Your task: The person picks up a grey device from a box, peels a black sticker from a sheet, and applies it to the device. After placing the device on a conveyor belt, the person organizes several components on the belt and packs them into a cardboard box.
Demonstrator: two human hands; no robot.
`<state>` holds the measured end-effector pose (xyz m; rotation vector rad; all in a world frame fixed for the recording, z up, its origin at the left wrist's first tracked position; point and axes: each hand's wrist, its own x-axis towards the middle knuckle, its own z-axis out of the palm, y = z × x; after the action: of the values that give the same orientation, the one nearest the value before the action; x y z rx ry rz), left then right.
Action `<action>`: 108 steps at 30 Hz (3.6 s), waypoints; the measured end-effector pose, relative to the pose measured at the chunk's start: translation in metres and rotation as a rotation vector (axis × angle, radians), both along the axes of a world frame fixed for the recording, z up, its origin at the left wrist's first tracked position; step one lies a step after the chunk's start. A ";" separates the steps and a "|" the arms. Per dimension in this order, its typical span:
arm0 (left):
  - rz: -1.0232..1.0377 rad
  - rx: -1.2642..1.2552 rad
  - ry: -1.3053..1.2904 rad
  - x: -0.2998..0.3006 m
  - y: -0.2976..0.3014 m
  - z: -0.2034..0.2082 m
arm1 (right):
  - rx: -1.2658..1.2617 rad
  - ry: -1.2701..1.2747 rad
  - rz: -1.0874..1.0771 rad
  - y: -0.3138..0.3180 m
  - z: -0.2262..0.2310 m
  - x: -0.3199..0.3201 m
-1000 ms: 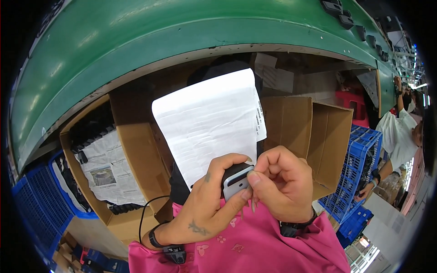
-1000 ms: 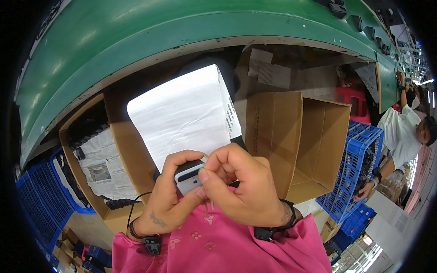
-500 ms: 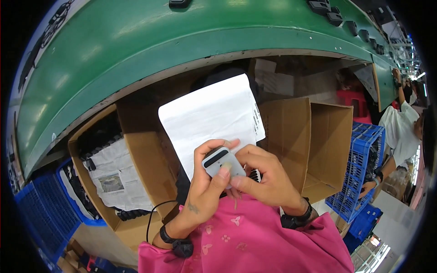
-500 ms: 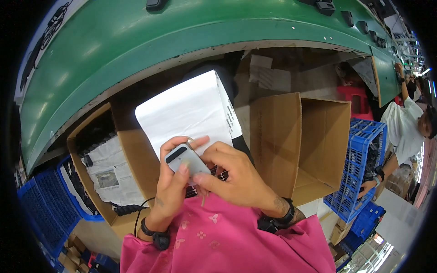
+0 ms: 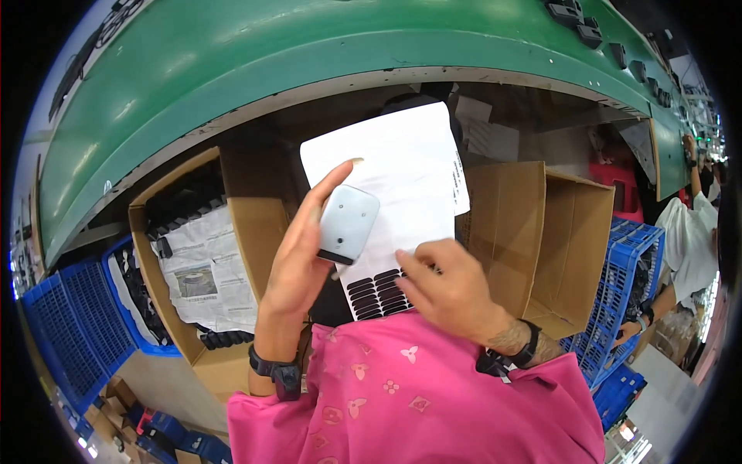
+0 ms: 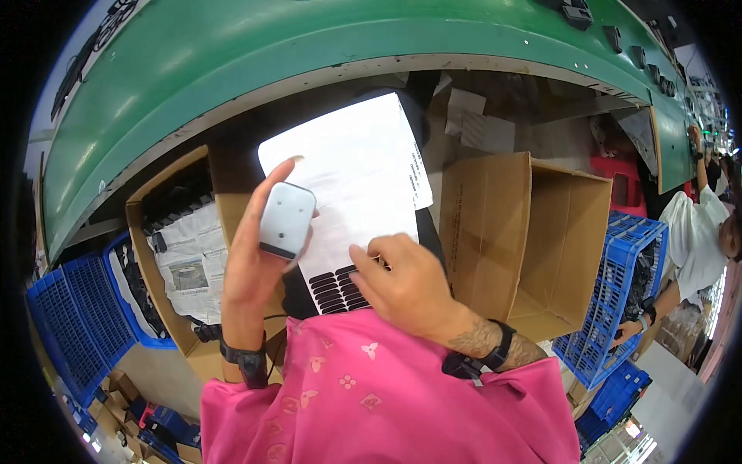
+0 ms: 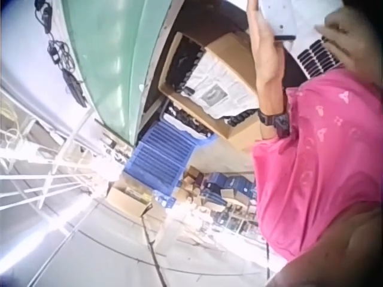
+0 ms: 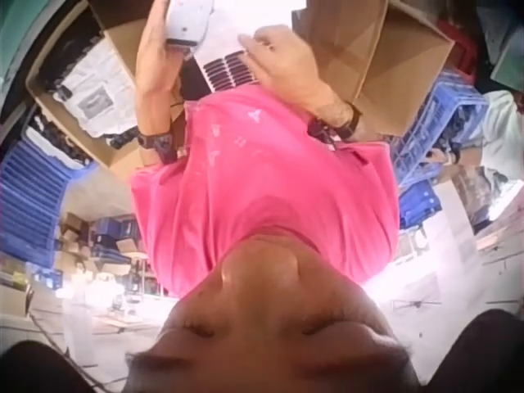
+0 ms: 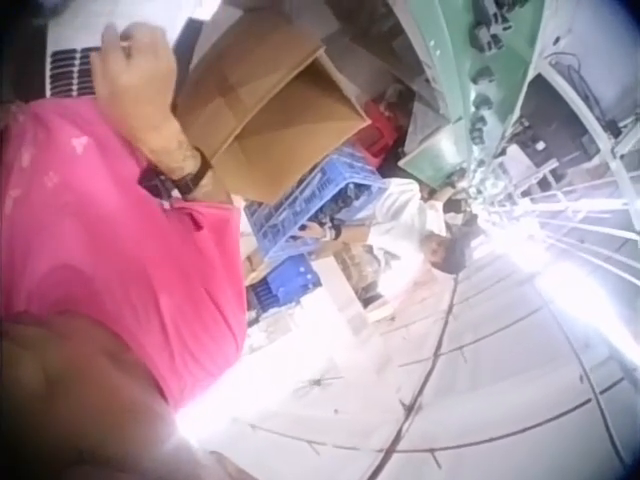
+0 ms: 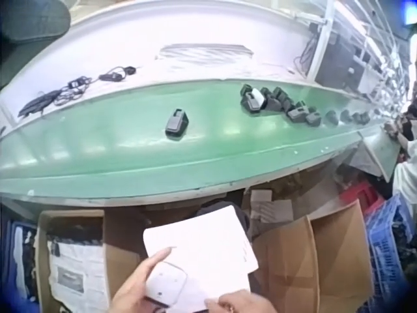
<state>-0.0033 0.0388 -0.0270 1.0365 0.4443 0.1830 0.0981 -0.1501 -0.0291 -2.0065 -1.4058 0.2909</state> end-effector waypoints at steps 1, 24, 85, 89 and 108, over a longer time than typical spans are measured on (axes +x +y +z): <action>0.064 -0.141 -0.020 -0.005 -0.003 0.002 | -0.046 -0.015 0.038 -0.001 -0.004 -0.010; 0.146 -0.071 0.020 0.018 -0.015 0.001 | -0.119 0.893 -0.199 -0.010 0.018 0.025; -0.304 0.119 0.214 0.039 -0.022 0.051 | 0.009 1.452 -0.406 0.024 0.044 0.083; -0.057 -0.076 0.165 0.023 -0.019 0.038 | -0.013 1.511 -0.448 0.024 0.025 0.067; 0.401 0.815 0.068 -0.044 0.013 0.006 | 0.021 1.132 -0.123 0.114 0.025 -0.007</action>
<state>-0.0472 0.0522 -0.0205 1.7448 0.6593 0.7307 0.0911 -0.0361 -0.0038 -1.4363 -0.5420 1.1227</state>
